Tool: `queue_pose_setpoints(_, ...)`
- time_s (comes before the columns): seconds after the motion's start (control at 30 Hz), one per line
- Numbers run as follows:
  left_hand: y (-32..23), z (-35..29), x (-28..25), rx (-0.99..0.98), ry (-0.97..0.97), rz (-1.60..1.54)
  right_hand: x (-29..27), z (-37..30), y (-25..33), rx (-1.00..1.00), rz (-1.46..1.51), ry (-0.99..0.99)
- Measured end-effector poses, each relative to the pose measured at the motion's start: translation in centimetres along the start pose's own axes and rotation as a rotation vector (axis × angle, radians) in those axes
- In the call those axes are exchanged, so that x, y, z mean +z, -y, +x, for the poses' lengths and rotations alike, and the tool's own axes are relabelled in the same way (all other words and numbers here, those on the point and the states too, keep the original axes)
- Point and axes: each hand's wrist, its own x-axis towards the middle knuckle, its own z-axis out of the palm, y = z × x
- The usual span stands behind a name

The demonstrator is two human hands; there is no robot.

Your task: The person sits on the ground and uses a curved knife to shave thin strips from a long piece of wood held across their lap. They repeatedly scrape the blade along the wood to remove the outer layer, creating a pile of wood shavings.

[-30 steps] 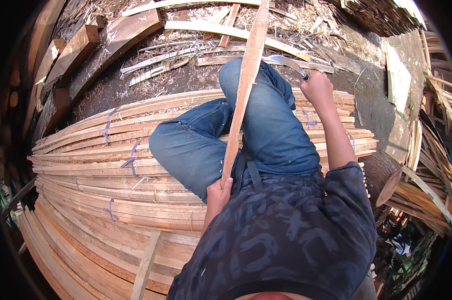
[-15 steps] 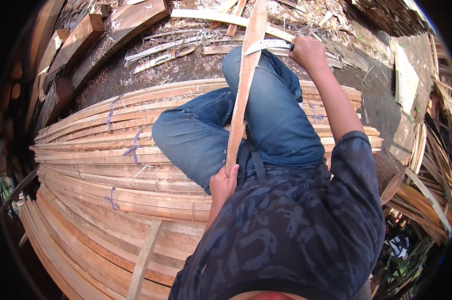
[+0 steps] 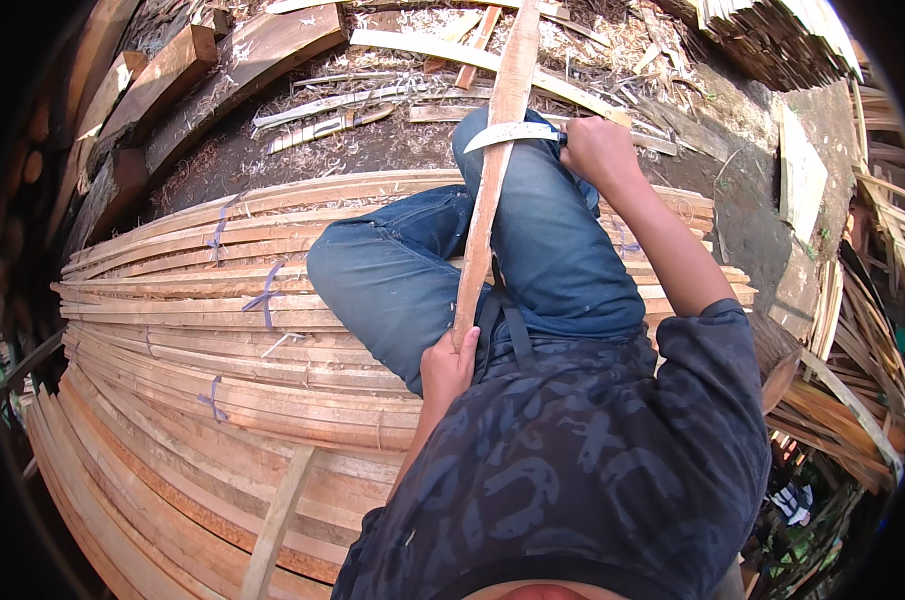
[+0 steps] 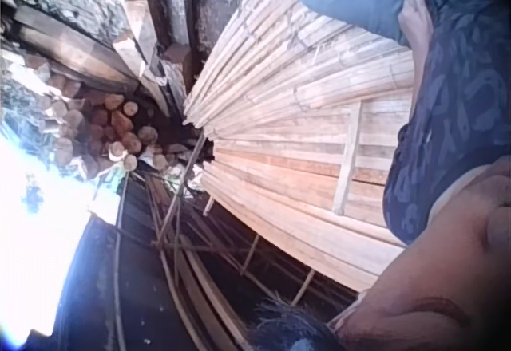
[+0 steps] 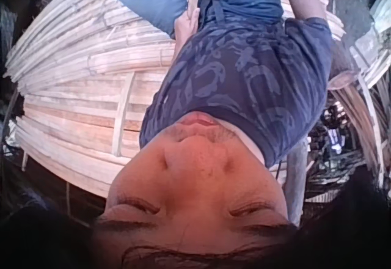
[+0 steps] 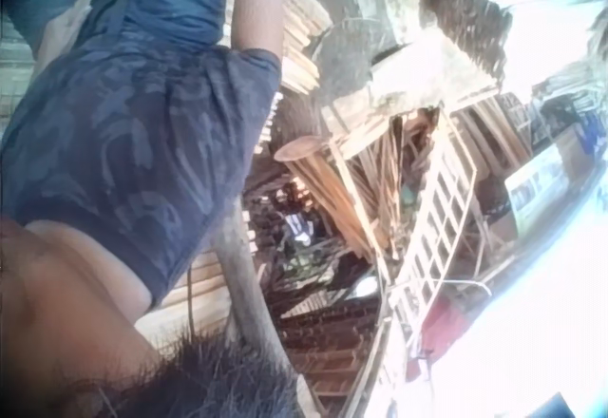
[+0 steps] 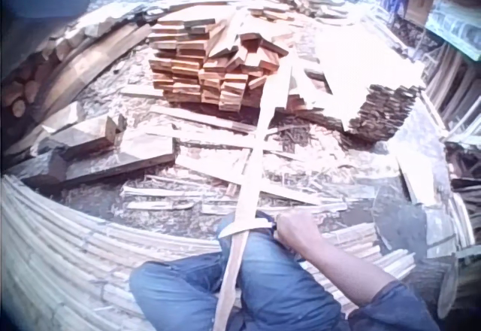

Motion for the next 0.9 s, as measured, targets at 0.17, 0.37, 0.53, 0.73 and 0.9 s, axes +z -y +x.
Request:
queue_pose_setpoints(0.17, 0.7, -1.2, -0.2, -0.022, 0.023, 0.032, 1.0, 4.9, -10.1, 0.683, 0.109, 0.022)
queue_pose_setpoints(0.37, 0.7, -0.1, -0.3, 0.004, 0.015, -0.065, 0.8, 1.5, -16.9, 0.749, 0.099, 0.035)
queue_pose_setpoints(0.53, 1.3, 0.3, -1.2, -0.002, 0.127, -0.218, 2.3, -2.0, -6.9, 0.502, 0.212, -0.014)
queue_pose_setpoints(0.73, 3.2, 0.1, -2.2, -0.067, 0.305, -0.374, 1.5, -2.4, -1.1, 0.304, 0.350, -0.106)
queue_pose_setpoints(0.9, 4.2, -0.5, -2.5, -0.106, 0.371, -0.390, 0.5, -1.1, -1.7, 0.197, 0.251, -0.154)
